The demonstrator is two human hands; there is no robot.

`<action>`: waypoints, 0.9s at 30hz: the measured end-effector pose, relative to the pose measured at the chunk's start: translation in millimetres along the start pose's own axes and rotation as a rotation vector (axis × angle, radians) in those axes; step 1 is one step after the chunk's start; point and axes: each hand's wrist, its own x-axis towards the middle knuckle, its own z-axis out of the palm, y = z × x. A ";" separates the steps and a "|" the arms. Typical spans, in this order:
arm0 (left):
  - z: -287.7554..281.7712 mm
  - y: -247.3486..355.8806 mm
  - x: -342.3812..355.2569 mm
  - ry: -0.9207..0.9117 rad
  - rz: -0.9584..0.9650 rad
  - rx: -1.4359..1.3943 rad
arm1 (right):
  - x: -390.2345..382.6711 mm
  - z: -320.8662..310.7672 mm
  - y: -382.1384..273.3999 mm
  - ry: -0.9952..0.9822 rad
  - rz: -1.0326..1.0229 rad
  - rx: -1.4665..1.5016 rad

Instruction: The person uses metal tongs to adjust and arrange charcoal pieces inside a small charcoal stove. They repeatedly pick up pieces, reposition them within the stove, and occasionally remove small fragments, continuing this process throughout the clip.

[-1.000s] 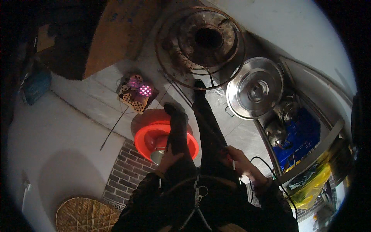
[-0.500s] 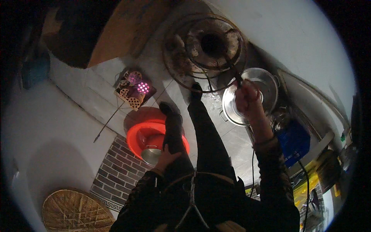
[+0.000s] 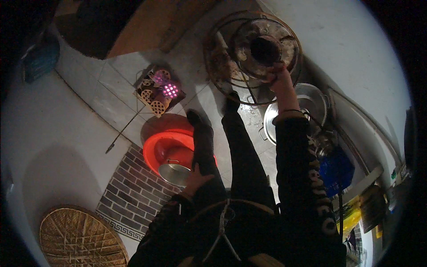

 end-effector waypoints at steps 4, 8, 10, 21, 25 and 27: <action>1.6 -12.7 0.8 0.071 0.032 0.018 | 0.5 11.9 14.5 -0.173 0.084 -0.366; -11.5 40.5 -0.1 0.087 0.304 0.275 | -14.1 0.1 -7.0 -0.351 0.282 0.228; -11.1 104.7 0.3 0.063 0.613 -0.151 | -26.5 -4.3 -13.8 -0.241 0.299 0.602; -11.6 250.4 -73.2 -1.002 0.802 -0.529 | -52.5 51.7 -6.1 -0.196 0.099 0.683; -12.8 254.8 -96.3 -1.095 0.812 -0.126 | -24.4 36.9 -6.8 -0.160 0.069 0.134; -5.1 255.6 -96.2 -0.867 0.974 -0.106 | -8.2 21.4 -11.3 -0.186 0.052 -0.150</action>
